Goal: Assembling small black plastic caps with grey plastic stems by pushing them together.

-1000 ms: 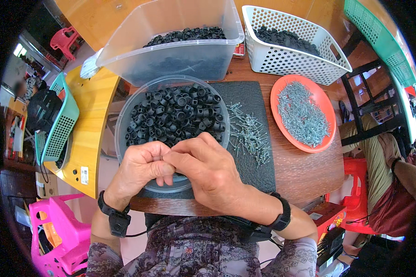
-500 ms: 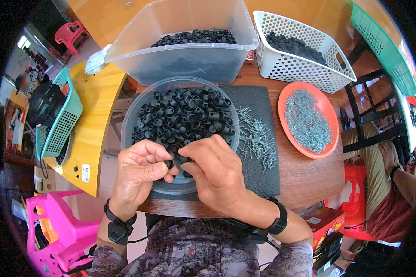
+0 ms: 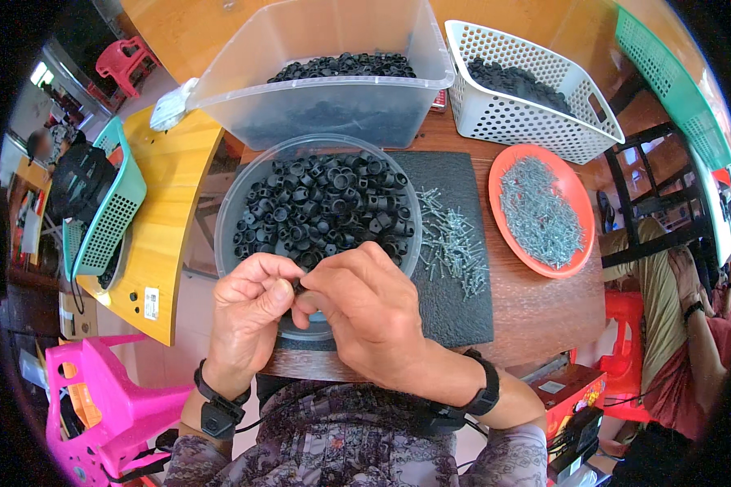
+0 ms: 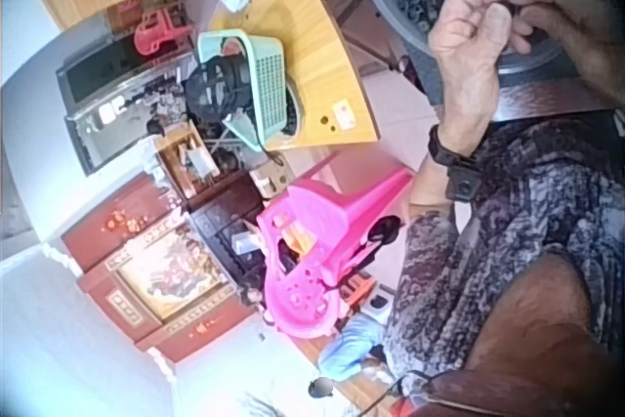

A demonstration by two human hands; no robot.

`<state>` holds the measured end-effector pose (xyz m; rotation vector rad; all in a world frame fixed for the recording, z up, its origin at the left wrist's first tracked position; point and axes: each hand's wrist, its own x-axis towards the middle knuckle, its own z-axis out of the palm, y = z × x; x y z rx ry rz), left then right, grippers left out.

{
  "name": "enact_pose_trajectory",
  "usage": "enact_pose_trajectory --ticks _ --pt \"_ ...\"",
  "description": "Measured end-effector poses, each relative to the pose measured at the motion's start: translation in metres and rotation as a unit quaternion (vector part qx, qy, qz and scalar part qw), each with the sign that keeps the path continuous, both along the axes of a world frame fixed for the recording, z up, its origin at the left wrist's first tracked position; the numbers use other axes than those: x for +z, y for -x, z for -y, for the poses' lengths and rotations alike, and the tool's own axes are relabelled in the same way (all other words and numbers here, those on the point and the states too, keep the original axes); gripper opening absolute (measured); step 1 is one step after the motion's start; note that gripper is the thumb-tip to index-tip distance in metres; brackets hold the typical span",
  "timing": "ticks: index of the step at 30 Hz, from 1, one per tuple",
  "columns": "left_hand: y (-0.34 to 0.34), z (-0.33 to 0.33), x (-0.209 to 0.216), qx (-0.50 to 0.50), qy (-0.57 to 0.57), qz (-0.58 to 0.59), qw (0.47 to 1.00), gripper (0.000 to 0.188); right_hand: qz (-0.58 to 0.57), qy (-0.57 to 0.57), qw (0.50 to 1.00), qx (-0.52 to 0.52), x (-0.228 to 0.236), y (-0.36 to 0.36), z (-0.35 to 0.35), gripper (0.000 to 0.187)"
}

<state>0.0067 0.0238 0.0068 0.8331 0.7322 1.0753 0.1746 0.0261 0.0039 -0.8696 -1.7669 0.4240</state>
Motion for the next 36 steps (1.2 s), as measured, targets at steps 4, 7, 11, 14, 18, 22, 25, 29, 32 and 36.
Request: enact_pose_trajectory --ticks 4,7,11,14,18,22,25,29,32,36 --pt "-0.004 0.002 -0.004 0.051 -0.035 -0.062 0.996 0.017 -0.001 0.001 1.0 -0.007 -0.002 0.001 0.0 0.025" --pt "-0.001 0.001 0.0 0.046 -0.061 -0.102 0.992 0.017 0.005 -0.002 1.0 -0.013 0.0 0.001 -0.001 0.024" --pt "0.002 0.0 0.002 0.008 -0.014 -0.026 1.0 0.019 0.007 0.012 1.0 -0.022 0.006 0.002 -0.001 0.024" --pt "0.001 0.001 0.003 -0.002 -0.006 0.001 1.0 0.019 0.005 0.008 1.0 -0.021 0.006 0.002 -0.002 0.024" --pt "0.002 0.001 0.002 -0.005 -0.023 0.001 1.0 0.021 0.0 0.019 1.0 -0.024 0.004 0.002 -0.001 0.024" --pt "0.001 0.002 0.0 -0.004 -0.018 0.02 1.0 0.022 -0.008 0.018 1.0 -0.02 0.005 0.001 -0.001 0.022" --pt "0.0 0.003 0.0 -0.012 -0.004 0.019 1.0 0.022 -0.012 0.024 0.999 -0.019 0.002 0.0 0.0 0.021" --pt "-0.003 0.004 0.003 -0.012 0.0 -0.024 1.0 0.021 -0.022 0.018 0.999 -0.021 -0.001 -0.003 0.0 0.022" --pt "-0.002 0.005 0.004 -0.014 0.007 -0.054 0.998 0.021 -0.001 -0.02 0.999 -0.032 -0.006 -0.003 -0.002 0.023" --pt "0.002 0.006 0.007 -0.005 -0.008 -0.092 0.996 0.021 -0.017 -0.041 0.998 -0.046 -0.011 0.002 -0.002 0.032"
